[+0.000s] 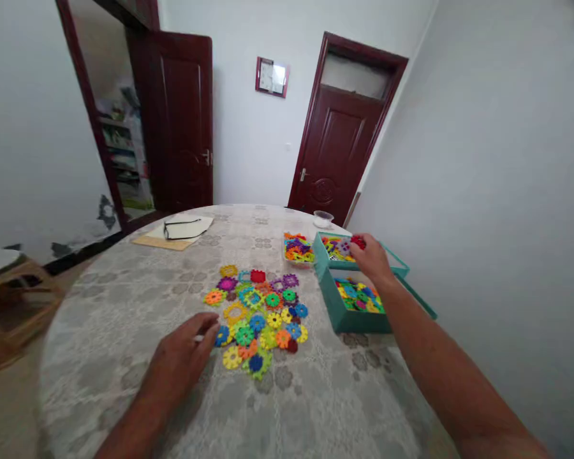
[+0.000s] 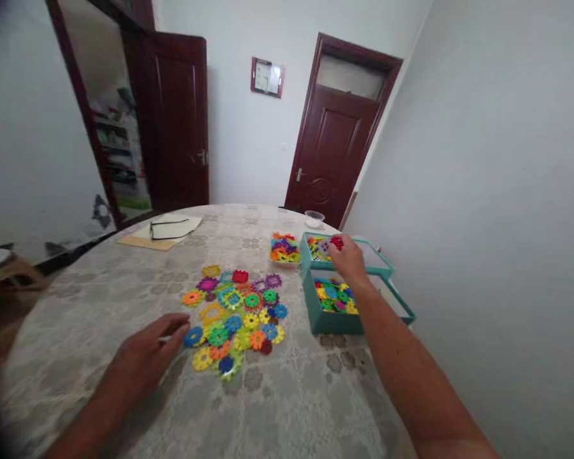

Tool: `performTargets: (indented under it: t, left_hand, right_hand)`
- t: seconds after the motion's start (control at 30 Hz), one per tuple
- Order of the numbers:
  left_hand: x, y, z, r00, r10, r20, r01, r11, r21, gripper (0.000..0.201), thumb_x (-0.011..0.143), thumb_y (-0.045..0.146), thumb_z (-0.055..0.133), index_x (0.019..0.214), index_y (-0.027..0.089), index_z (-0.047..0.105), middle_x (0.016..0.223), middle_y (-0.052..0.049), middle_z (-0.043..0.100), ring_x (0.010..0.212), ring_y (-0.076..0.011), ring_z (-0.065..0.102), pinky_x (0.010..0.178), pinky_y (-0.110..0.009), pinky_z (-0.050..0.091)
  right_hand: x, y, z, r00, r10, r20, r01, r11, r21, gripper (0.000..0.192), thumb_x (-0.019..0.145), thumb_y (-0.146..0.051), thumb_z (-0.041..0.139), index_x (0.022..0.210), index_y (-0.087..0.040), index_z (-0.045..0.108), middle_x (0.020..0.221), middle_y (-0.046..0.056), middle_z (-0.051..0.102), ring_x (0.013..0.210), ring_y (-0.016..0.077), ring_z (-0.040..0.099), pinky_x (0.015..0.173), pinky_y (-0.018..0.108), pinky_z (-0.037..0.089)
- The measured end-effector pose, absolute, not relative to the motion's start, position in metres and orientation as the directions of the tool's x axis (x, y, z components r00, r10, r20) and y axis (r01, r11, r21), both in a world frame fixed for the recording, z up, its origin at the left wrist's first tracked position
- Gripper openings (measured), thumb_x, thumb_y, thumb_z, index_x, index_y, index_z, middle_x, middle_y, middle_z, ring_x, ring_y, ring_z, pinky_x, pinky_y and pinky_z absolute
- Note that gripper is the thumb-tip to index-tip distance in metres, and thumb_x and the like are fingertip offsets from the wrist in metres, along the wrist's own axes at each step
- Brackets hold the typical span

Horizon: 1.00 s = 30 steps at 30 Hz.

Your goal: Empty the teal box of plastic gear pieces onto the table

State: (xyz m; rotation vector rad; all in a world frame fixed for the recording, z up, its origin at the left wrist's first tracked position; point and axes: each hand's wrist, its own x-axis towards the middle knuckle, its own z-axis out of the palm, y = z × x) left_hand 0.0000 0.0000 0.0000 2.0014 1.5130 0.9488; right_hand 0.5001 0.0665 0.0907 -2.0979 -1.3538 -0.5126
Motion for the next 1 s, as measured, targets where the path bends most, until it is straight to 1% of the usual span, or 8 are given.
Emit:
performTargets:
  t: [0.17,0.3,0.43,0.57,0.63,0.7,0.83,1.0]
  left_hand:
    - [-0.008,0.002,0.006,0.094,0.952,0.292,0.666,-0.278,0.692,0.038,0.089,0.051,0.051,0.106,0.024,0.072,0.107,-0.006,0.079,0.095,-0.0249,0.075,0.089,-0.035,0.057]
    - [-0.014,0.006,0.005,0.102,0.955,0.279,0.726,-0.264,0.635,0.037,0.090,0.044,0.051,0.112,0.021,0.071,0.108,-0.009,0.077,0.098,-0.0274,0.073,0.093,-0.041,0.055]
    - [-0.020,0.012,-0.002,0.116,0.949,0.294,0.779,-0.271,0.566,0.035,0.093,0.034,0.050,0.118,0.019,0.069,0.116,-0.013,0.075,0.105,-0.0288,0.070,0.098,-0.044,0.053]
    - [-0.019,0.011,-0.008,0.192,0.930,0.312,0.785,-0.337,0.520,0.033,0.094,0.029,0.052,0.121,0.019,0.069,0.122,-0.014,0.072,0.112,-0.0290,0.068,0.104,-0.045,0.051]
    - [-0.015,0.007,-0.008,0.271,0.910,0.313,0.775,-0.399,0.490,0.033,0.095,0.026,0.054,0.124,0.020,0.069,0.126,-0.014,0.070,0.117,-0.0293,0.065,0.106,-0.045,0.049]
    - [-0.008,0.002,-0.007,0.367,0.884,0.289,0.770,-0.463,0.439,0.033,0.097,0.024,0.053,0.126,0.021,0.069,0.127,-0.013,0.070,0.120,-0.0289,0.063,0.107,-0.045,0.048]
    - [0.007,-0.007,-0.004,0.500,0.840,0.211,0.783,-0.542,0.305,0.030,0.099,0.026,0.054,0.125,0.025,0.069,0.123,-0.012,0.069,0.118,-0.0292,0.062,0.103,-0.045,0.048]
    - [0.013,-0.011,-0.005,0.521,0.827,0.210,0.791,-0.560,0.246,0.022,0.100,0.030,0.055,0.117,0.027,0.069,0.119,-0.010,0.067,0.117,-0.0293,0.059,0.101,-0.046,0.046]
  right_hand:
    - [0.541,0.057,0.104,0.533,0.634,0.560,0.843,-0.455,-0.288,0.039,0.087,-0.025,0.057,0.120,-0.009,0.070,0.106,0.020,0.073,0.099,0.0295,0.068,0.091,0.038,0.049]
    - [0.547,0.054,0.098,0.546,0.610,0.574,0.833,-0.467,-0.297,0.045,0.085,-0.022,0.055,0.125,-0.004,0.067,0.114,0.027,0.068,0.111,0.0367,0.065,0.096,0.048,0.048]
    - [0.520,0.051,0.091,0.368,0.658,0.657,0.929,-0.290,-0.231,0.040,0.089,-0.024,0.050,0.121,-0.008,0.069,0.123,0.024,0.067,0.128,0.0376,0.055,0.112,0.053,0.038]
    - [0.449,0.033,0.083,0.020,0.720,0.694,0.984,0.109,-0.142,0.030,0.092,-0.029,0.052,0.114,-0.018,0.069,0.119,0.014,0.071,0.118,0.0303,0.062,0.110,0.047,0.043]
    - [0.404,0.020,0.074,-0.154,0.763,0.628,0.928,0.331,-0.174,0.026,0.095,-0.031,0.054,0.114,-0.021,0.069,0.115,0.011,0.072,0.110,0.0274,0.066,0.102,0.044,0.050]
    - [0.359,0.010,0.062,-0.286,0.809,0.513,0.854,0.458,-0.248,0.023,0.097,-0.029,0.053,0.115,-0.024,0.067,0.117,0.009,0.072,0.109,0.0251,0.067,0.099,0.041,0.052]
    - [0.294,0.009,0.028,-0.436,0.811,0.389,0.801,0.547,-0.242,0.024,0.097,-0.021,0.054,0.116,-0.023,0.068,0.119,0.010,0.071,0.115,0.0255,0.064,0.105,0.043,0.049]
    - [0.262,0.029,-0.005,-0.408,0.869,0.280,0.878,0.458,-0.140,0.023,0.095,-0.023,0.061,0.117,-0.021,0.069,0.130,0.013,0.066,0.125,0.0271,0.056,0.109,0.041,0.043]
